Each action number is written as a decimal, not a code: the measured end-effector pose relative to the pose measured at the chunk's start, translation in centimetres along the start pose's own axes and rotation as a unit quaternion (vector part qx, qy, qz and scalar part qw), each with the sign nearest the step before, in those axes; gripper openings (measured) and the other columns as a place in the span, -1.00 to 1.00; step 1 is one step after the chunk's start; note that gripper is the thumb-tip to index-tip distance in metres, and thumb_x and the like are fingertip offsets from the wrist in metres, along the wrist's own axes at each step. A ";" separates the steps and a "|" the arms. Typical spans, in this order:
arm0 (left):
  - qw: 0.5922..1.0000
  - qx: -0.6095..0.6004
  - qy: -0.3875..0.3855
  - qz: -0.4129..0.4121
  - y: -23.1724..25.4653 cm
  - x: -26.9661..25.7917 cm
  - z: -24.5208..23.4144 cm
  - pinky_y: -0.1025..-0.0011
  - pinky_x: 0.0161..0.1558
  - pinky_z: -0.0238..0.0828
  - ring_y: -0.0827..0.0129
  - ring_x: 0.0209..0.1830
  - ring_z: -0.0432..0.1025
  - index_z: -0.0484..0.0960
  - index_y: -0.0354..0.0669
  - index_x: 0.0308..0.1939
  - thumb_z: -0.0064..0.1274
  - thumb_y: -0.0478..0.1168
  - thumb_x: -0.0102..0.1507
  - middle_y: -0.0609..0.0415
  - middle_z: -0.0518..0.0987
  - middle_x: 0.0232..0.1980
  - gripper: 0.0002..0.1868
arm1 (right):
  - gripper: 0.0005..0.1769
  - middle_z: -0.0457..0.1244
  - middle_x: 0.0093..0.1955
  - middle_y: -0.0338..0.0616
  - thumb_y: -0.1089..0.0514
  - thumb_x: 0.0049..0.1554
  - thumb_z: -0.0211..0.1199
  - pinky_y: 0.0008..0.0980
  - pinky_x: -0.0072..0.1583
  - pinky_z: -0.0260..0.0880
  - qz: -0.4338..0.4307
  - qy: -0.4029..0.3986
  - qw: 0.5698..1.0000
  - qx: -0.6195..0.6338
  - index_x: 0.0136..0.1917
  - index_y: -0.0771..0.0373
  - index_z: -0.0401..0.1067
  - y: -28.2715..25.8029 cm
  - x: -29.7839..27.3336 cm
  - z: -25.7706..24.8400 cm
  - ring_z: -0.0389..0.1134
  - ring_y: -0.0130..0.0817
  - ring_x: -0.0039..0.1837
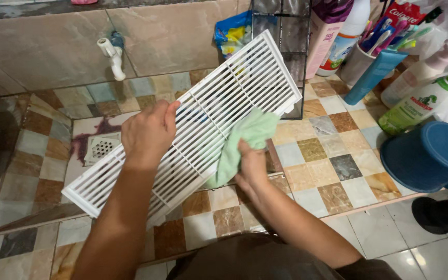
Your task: The person wipes a black fan cage with a green cloth, then wipes a white rectangular air filter with the same cloth. The person rotates and repositions both items to clean different sides.
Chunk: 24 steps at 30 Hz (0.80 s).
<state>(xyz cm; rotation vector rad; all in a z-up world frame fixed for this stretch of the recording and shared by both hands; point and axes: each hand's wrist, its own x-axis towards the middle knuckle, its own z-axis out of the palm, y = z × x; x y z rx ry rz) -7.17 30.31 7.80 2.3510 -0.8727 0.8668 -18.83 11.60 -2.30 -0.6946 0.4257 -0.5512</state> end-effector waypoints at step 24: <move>0.981 -0.024 -0.182 0.067 -1.1 -2.8 -2.8 0.10 -0.30 0.45 0.07 -0.40 0.55 0.70 -0.04 -0.33 -0.02 0.08 0.35 0.05 0.67 -0.38 -0.63 | -0.88 0.43 -0.10 -0.23 0.33 0.16 0.34 -0.46 -0.06 0.43 -0.214 -0.097 0.876 -0.421 0.00 0.32 0.57 -10.3 7.3 -6.6 0.40 -0.53 -0.11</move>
